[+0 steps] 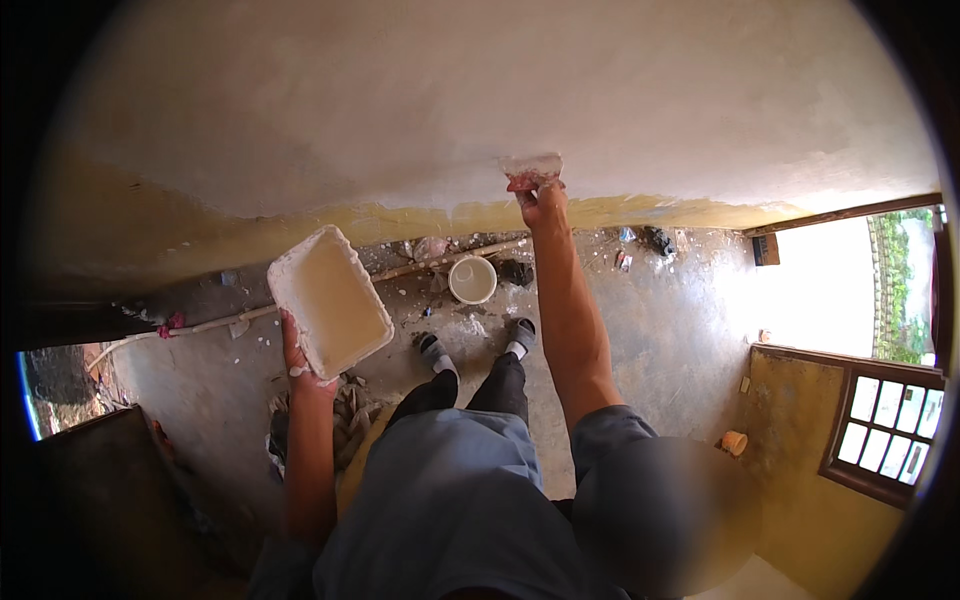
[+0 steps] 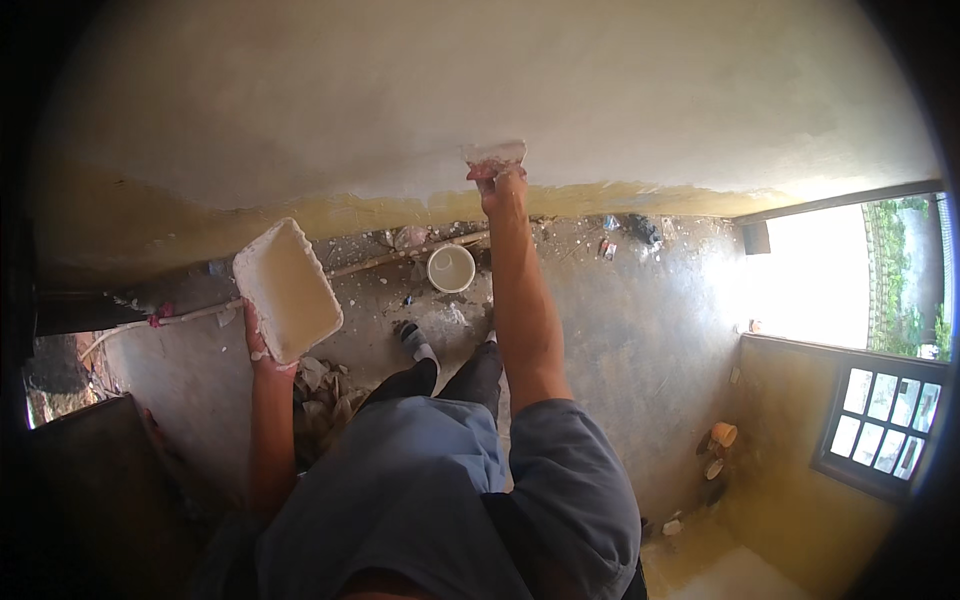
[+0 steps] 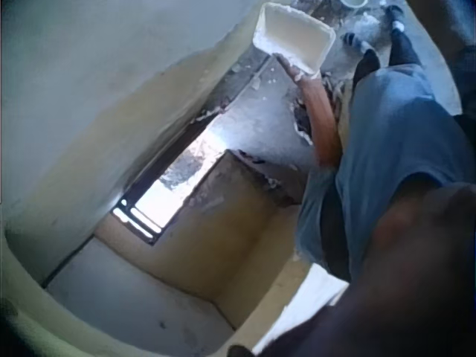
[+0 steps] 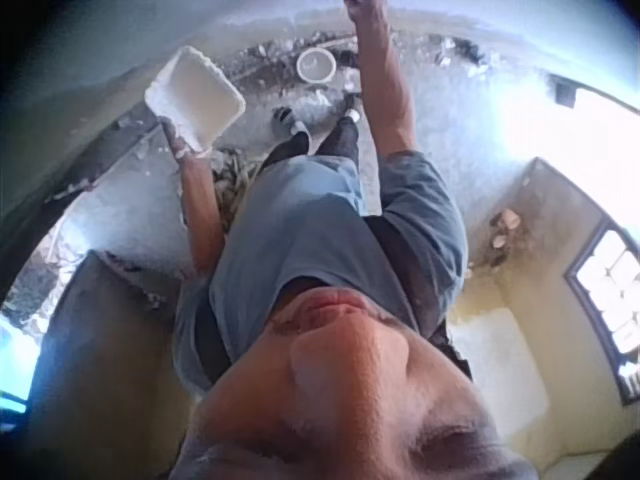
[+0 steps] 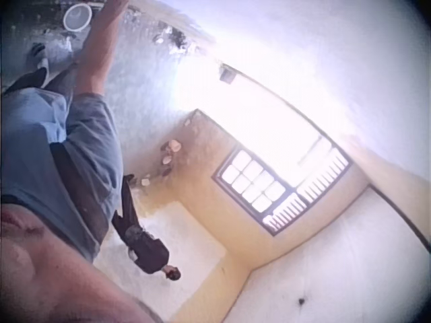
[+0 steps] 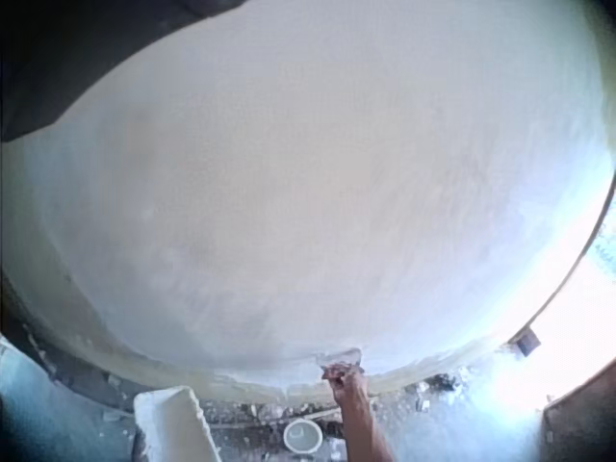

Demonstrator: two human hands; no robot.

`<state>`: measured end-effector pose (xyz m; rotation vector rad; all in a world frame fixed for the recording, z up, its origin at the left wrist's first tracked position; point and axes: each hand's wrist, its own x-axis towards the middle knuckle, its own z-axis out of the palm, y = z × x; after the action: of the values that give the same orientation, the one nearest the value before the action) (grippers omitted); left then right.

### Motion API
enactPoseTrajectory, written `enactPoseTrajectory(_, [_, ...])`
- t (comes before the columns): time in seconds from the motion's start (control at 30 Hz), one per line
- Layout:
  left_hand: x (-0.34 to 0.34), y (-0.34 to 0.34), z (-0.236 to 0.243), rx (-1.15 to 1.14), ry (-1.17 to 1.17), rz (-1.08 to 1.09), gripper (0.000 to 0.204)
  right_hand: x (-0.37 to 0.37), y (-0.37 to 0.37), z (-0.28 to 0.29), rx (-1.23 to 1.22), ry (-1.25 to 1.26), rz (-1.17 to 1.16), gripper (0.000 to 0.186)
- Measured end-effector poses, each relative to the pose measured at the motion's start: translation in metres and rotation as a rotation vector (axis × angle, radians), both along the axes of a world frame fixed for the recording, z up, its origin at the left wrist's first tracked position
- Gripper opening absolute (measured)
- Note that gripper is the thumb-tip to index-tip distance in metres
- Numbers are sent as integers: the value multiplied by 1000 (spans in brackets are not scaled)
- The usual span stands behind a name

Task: The person applies a patching compound to a damaged wall using a putty knife and a plastic tray.

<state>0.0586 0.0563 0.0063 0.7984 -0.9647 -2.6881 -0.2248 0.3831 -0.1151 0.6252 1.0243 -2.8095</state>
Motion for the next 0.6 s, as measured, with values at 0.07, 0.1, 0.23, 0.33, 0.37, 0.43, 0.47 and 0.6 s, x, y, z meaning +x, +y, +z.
enactPoseTrajectory(0.07, [0,-2,0,-11,15,-25,68,-6,4,32,45,25,9,5])
enactPoseTrajectory(0.1, [1,-3,1,-10,14,-16,68,-8,-2,58,53,14,-14,7])
enactPoseTrajectory(0.23, [1,-3,6,21,29,-33,66,-6,-17,172,124,-4,-58,11])
enactPoseTrajectory(0.33, [-5,3,9,53,46,-70,64,-17,-5,238,142,119,-97,16])
enactPoseTrajectory(0.37, [-4,0,8,53,44,-70,64,-13,-9,263,159,193,-80,17])
enactPoseTrajectory(0.43, [-6,0,3,55,121,-121,63,-27,20,293,91,245,-36,15])
enactPoseTrajectory(0.47, [-1,-4,1,43,106,-95,63,-1,1,316,234,371,-9,8])
enactPoseTrajectory(0.6, [3,-6,-1,12,38,-61,65,41,24,268,218,608,177,11])
